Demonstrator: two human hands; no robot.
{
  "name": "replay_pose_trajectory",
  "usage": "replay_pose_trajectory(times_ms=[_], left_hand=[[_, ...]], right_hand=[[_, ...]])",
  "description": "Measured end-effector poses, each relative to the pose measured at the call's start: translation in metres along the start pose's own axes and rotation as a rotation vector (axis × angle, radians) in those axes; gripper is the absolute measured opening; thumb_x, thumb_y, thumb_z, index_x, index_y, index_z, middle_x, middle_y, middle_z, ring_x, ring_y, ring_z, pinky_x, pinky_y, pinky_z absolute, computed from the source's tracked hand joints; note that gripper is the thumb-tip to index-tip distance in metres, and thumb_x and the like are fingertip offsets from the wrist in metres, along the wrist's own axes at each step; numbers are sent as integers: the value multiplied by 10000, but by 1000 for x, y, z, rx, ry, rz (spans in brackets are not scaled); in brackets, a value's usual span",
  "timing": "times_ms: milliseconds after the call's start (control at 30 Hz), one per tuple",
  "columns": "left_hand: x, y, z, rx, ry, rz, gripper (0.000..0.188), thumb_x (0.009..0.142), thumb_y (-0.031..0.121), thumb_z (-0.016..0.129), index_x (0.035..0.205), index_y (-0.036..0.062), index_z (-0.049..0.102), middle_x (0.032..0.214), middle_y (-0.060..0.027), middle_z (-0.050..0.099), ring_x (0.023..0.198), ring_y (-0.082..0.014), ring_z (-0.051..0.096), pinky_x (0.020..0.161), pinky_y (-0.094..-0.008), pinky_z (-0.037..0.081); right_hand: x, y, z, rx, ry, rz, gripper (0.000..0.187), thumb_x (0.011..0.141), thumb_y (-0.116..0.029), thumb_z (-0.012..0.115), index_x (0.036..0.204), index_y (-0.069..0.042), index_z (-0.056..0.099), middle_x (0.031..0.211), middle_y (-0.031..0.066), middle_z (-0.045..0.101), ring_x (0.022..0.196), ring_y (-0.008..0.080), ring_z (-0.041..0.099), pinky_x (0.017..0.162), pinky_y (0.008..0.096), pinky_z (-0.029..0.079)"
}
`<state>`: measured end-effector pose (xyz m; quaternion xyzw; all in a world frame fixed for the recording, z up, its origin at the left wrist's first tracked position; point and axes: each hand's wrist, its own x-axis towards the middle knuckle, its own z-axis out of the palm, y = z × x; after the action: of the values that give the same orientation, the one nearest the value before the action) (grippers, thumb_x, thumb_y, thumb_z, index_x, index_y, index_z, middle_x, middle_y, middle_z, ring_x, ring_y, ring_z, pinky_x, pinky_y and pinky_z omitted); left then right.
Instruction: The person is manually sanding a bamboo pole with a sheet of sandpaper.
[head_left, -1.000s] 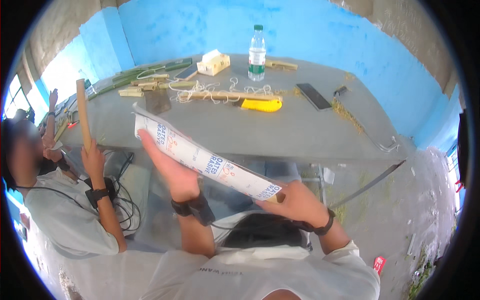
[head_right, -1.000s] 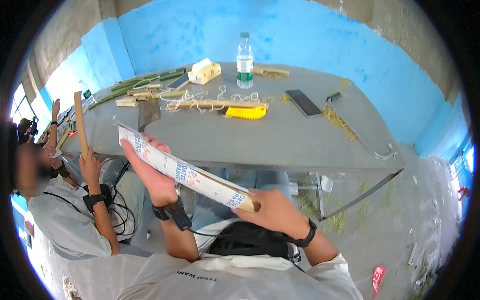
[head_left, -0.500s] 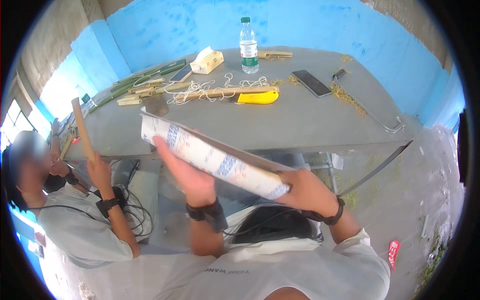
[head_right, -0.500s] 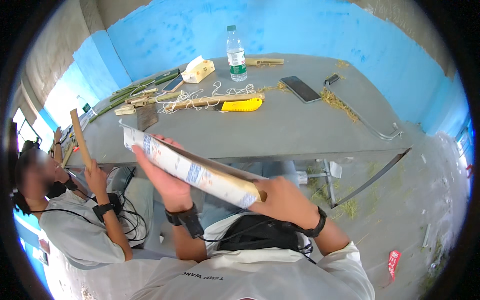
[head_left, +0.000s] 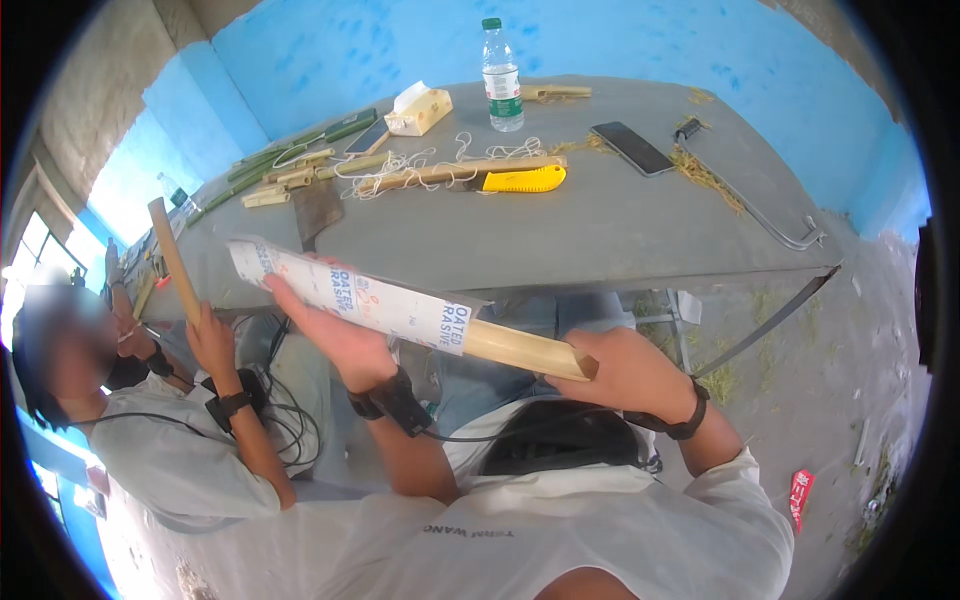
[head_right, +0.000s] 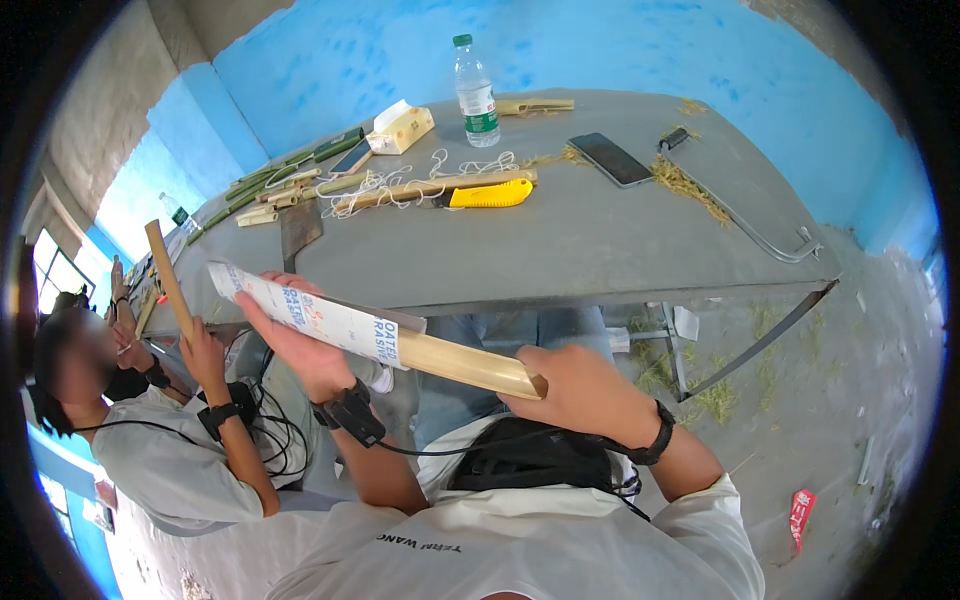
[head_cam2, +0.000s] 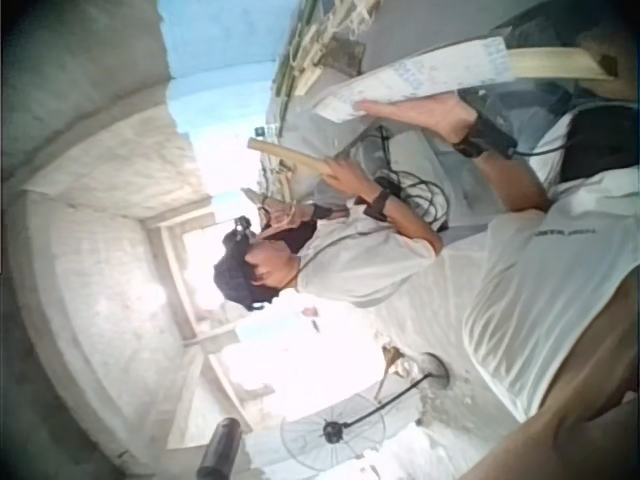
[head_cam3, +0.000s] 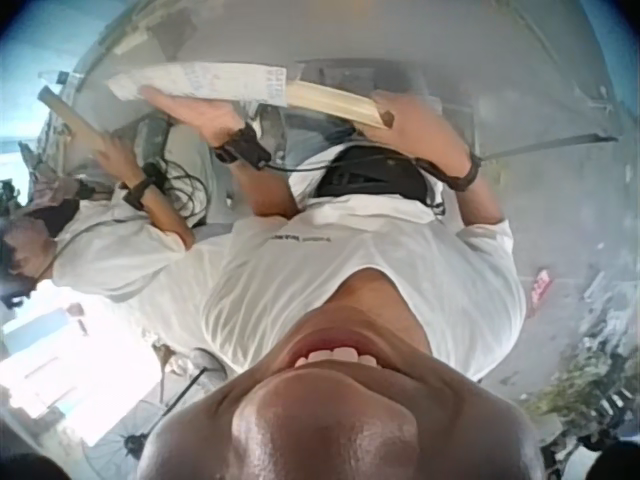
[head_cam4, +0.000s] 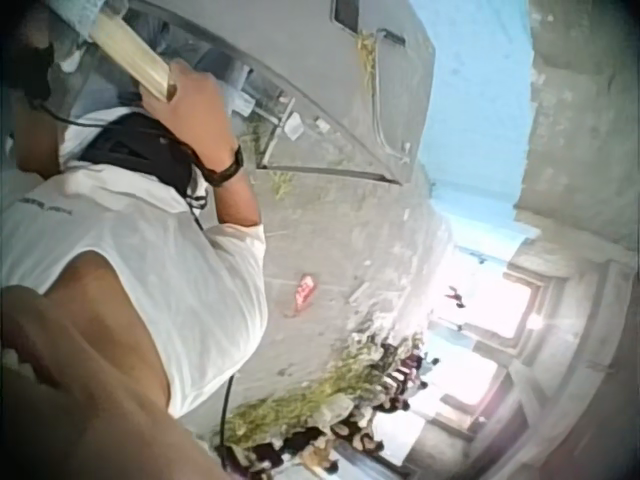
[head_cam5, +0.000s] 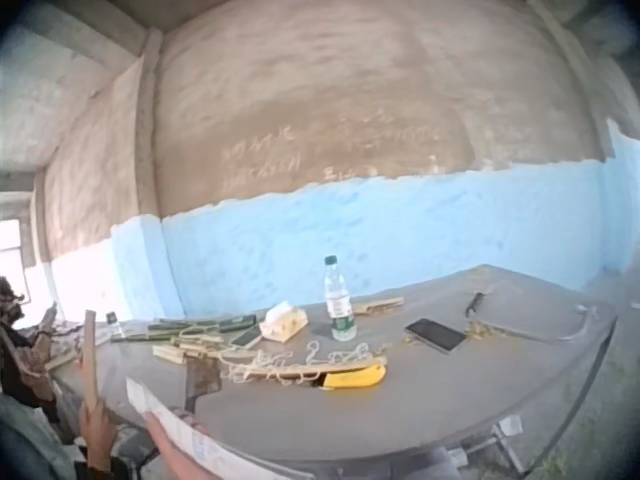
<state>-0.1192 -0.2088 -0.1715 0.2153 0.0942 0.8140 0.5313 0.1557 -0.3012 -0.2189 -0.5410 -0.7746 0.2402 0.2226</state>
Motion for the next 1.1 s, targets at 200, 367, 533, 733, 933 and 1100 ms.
replay_pose_trajectory(times_ms=[200,367,533,733,933,1100], left_hand=[[-4,-19,-6,74,99,14,431,1026,500,628,1167,99,558,989,6,587,834,-112,572,761,-275,507],[0,7,-18,-3,-36,128,409,1033,476,625,1160,94,554,979,1,583,829,-126,577,768,-278,513],[-10,6,-5,-67,184,-71,438,1025,495,628,1154,86,537,975,2,576,827,-110,551,774,-261,499],[-3,22,-17,0,65,108,443,1024,498,628,1133,77,545,965,-15,572,818,-114,550,752,-278,510],[-3,4,-17,13,178,75,456,1027,510,619,1112,67,553,943,-27,581,810,-118,568,737,-280,515],[-6,9,-1,70,252,194,460,1019,546,608,1093,94,575,900,-32,616,787,-137,609,700,-292,531]], right_hand=[[12,-19,2,40,132,-144,388,861,-388,795,984,-42,671,705,210,658,683,437,666,611,466,523],[7,-25,-6,-10,19,-75,424,850,-415,812,985,-36,677,776,218,686,732,433,685,651,437,546],[10,-27,0,-6,77,-211,421,868,-406,799,996,-31,654,769,218,674,716,451,664,638,452,532],[7,-34,-15,-93,-12,-6,419,821,-413,833,989,-49,711,781,210,695,709,416,687,639,415,540],[8,-30,-9,-2,120,-195,398,844,-401,821,923,-37,682,759,209,670,693,438,643,626,420,523],[5,-23,-15,-19,77,-73,410,832,-410,829,932,-36,692,765,214,672,700,450,642,631,426,523]])
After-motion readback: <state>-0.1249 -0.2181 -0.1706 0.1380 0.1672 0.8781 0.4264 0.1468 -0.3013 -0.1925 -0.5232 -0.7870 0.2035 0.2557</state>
